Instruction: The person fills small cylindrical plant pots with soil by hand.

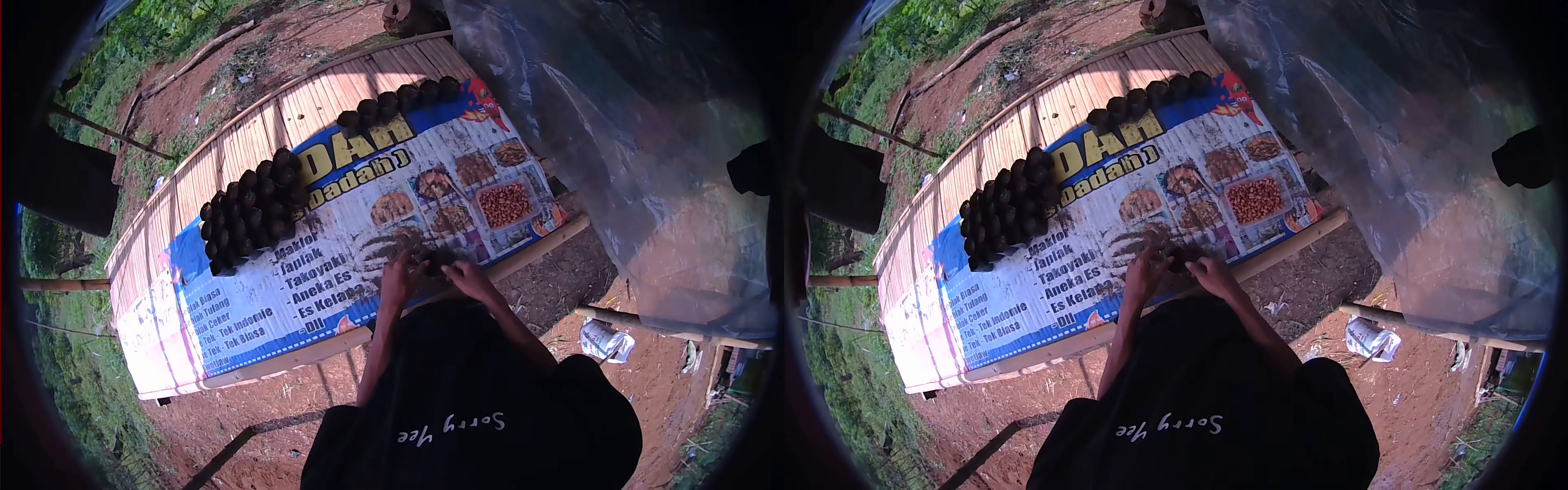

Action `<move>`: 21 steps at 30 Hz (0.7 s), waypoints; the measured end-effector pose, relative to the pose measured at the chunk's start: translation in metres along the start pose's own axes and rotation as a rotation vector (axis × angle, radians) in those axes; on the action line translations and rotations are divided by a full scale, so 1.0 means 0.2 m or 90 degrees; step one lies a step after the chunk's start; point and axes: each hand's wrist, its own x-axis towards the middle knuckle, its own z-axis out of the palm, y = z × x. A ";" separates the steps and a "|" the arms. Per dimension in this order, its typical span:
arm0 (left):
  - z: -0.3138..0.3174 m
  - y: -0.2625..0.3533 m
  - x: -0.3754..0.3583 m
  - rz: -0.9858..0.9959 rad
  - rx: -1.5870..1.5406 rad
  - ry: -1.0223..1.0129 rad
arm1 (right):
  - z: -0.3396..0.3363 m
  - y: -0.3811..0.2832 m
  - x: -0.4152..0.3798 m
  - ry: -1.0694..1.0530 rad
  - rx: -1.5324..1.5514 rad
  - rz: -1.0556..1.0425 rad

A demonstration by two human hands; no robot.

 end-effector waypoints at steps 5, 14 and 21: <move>0.00 0.00 0.00 -0.024 0.018 -0.004 | 0.09 -0.01 0.00 0.073 -0.020 -0.030; 0.01 -0.03 0.00 0.004 0.077 -0.004 | 0.09 -0.08 0.03 0.122 0.001 -0.101; 0.03 -0.10 -0.01 -0.063 0.020 -0.027 | 0.09 -0.11 0.09 0.119 0.009 -0.172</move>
